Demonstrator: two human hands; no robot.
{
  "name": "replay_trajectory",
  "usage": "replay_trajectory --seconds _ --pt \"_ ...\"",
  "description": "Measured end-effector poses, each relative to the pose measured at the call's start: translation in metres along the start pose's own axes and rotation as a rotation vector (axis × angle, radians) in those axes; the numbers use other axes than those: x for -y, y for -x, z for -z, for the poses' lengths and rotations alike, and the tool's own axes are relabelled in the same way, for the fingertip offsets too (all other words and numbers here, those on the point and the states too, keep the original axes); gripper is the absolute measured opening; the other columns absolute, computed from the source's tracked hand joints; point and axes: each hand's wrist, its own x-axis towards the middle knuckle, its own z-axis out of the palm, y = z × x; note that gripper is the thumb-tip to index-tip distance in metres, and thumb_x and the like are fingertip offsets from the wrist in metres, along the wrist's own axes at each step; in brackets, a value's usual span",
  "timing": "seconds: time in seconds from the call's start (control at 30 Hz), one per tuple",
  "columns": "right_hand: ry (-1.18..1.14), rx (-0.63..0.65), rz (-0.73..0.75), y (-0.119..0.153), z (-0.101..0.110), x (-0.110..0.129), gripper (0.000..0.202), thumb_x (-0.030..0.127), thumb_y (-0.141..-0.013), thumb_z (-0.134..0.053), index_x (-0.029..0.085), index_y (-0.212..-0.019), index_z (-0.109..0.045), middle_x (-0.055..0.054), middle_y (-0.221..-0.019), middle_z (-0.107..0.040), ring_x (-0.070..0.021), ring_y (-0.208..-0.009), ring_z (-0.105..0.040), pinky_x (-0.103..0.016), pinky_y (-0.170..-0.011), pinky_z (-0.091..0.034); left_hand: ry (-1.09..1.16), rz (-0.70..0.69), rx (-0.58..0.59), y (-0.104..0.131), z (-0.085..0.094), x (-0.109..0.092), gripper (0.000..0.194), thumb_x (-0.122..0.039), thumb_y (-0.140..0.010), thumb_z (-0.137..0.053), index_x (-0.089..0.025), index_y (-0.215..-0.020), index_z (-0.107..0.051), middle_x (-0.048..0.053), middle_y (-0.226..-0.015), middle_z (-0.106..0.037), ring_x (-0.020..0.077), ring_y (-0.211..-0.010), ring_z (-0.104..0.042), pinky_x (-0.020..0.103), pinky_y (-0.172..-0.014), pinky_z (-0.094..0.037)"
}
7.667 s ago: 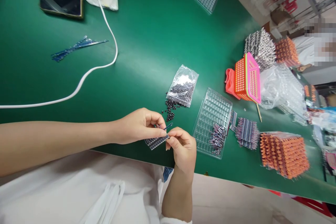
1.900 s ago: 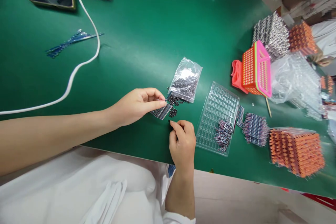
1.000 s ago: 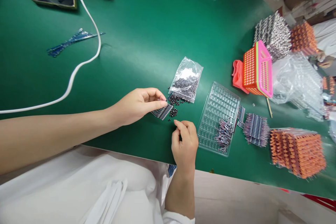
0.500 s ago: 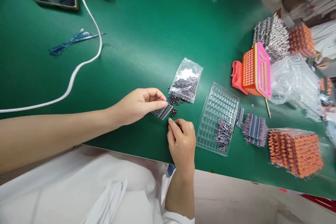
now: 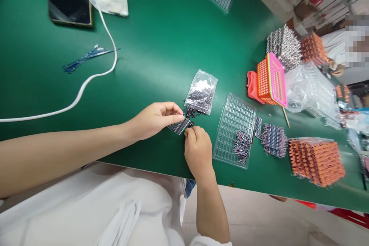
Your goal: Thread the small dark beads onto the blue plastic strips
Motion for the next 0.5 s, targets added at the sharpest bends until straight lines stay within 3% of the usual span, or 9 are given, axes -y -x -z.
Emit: replay_trajectory --seconds 0.17,0.27,0.37,0.5 --pt "-0.199 -0.1 -0.099 0.006 0.006 0.001 0.013 0.015 -0.1 -0.045 0.019 -0.1 -0.057 -0.006 -0.092 -0.059 -0.0177 -0.086 -0.059 -0.032 -0.075 -0.051 -0.077 -0.005 0.067 0.002 -0.001 0.003 0.017 -0.031 -0.082 -0.068 -0.015 -0.084 -0.064 0.001 -0.078 -0.067 0.0153 -0.075 -0.063 0.029 -0.072 -0.048" --pt "-0.279 -0.241 -0.165 0.011 0.016 0.004 0.01 0.015 -0.098 -0.048 0.021 -0.1 -0.056 -0.004 -0.092 -0.058 -0.016 -0.087 -0.059 -0.03 -0.074 -0.051 -0.101 -0.054 0.139 0.007 -0.002 0.004 0.017 -0.032 -0.084 -0.067 -0.016 -0.087 -0.064 0.007 -0.098 -0.073 0.0222 -0.096 -0.07 0.036 -0.087 -0.052" --pt "-0.264 -0.354 -0.142 0.012 0.018 0.008 0.011 0.013 -0.097 -0.05 0.021 -0.101 -0.056 -0.004 -0.093 -0.058 -0.0163 -0.088 -0.06 -0.031 -0.074 -0.052 -0.092 -0.118 0.203 0.016 -0.006 0.005 0.015 -0.031 -0.087 -0.066 -0.017 -0.086 -0.063 0.008 -0.103 -0.075 0.0252 -0.118 -0.066 0.039 -0.102 -0.049" --pt "-0.213 -0.459 -0.076 0.011 0.011 0.011 0.013 0.011 -0.096 -0.053 0.02 -0.103 -0.058 -0.005 -0.092 -0.061 -0.0163 -0.088 -0.062 -0.031 -0.075 -0.054 -0.08 -0.143 0.244 0.026 -0.012 0.006 0.012 -0.029 -0.09 -0.064 -0.017 -0.087 -0.063 0.01 -0.108 -0.076 0.0253 -0.126 -0.063 0.039 -0.106 -0.049"
